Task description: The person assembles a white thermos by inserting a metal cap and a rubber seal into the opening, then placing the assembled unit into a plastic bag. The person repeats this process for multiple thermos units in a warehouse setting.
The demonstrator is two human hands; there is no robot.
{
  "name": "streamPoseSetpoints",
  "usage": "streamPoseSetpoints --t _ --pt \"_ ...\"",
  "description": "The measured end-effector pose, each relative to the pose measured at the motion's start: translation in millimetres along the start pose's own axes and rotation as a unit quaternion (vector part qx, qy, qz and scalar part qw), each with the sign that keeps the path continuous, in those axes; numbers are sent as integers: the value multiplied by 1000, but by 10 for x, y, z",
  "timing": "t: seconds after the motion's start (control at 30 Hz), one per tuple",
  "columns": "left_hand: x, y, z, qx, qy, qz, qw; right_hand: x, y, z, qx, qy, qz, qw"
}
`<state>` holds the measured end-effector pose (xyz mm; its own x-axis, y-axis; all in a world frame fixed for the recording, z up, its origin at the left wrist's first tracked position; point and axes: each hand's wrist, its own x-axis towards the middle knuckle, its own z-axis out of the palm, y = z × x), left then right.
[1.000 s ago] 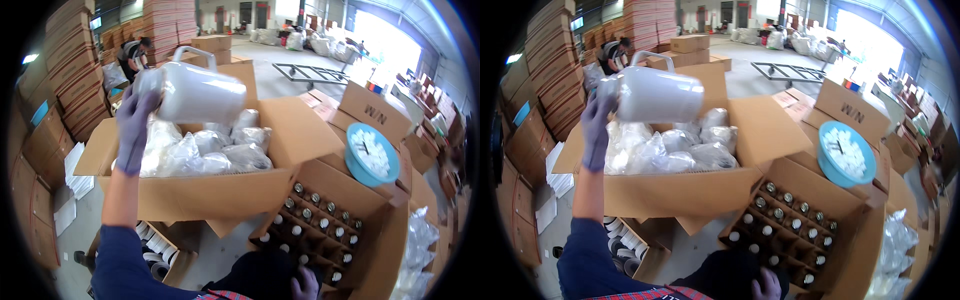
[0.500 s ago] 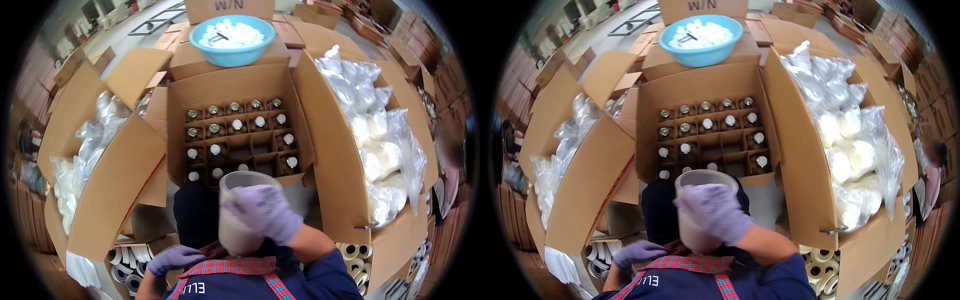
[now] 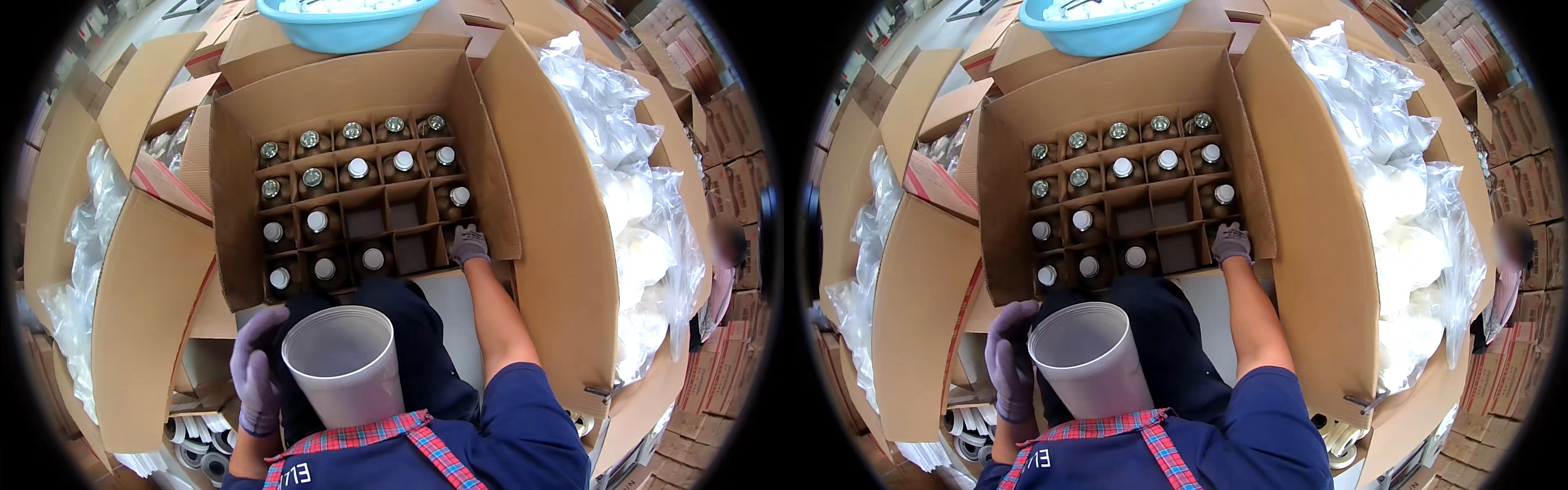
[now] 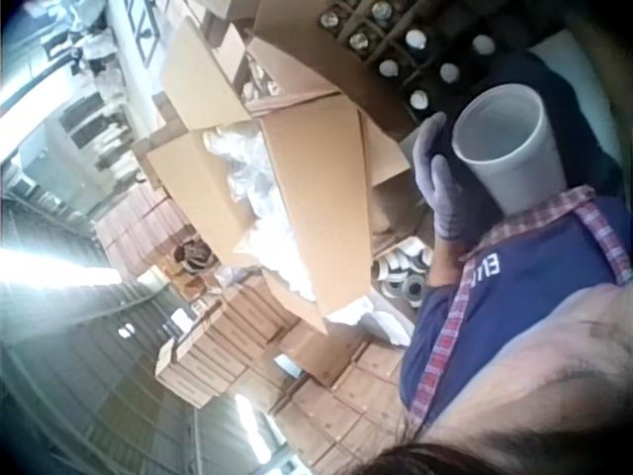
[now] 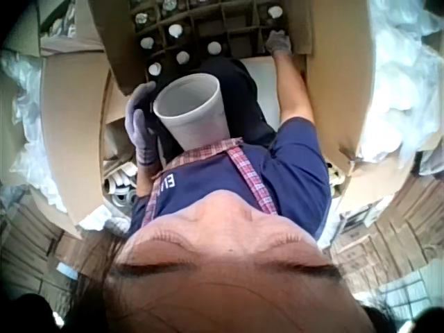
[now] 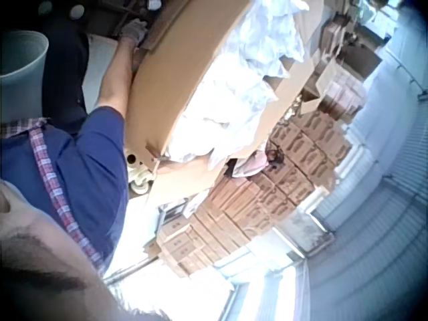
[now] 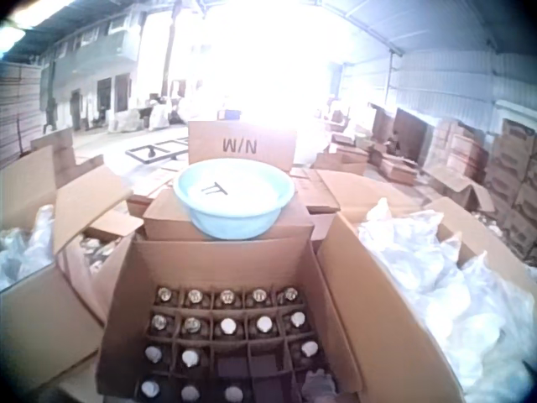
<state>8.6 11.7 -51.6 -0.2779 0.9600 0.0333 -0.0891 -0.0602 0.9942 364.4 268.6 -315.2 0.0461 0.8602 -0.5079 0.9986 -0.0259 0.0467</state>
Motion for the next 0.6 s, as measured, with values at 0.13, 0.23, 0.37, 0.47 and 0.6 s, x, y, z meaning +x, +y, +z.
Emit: streamPoseSetpoints --t 0.13,0.23,0.37,0.47,0.6 --pt "75 -52 -323 -52 30 -47 997 -716 -375 -1041 40 45 -15 998" --pt "401 -21 -184 -25 36 -106 993 -1793 -594 -1793 80 310 -114 940" --pt "887 -87 41 -281 -129 -275 911 -2921 -902 -2557 184 453 -330 807" --pt "1034 88 364 -508 -256 -124 813 -3244 -1146 -2497 247 437 -446 741" --pt "885 173 178 -304 -143 22 942 -3299 -1204 -2519 229 401 -493 738"
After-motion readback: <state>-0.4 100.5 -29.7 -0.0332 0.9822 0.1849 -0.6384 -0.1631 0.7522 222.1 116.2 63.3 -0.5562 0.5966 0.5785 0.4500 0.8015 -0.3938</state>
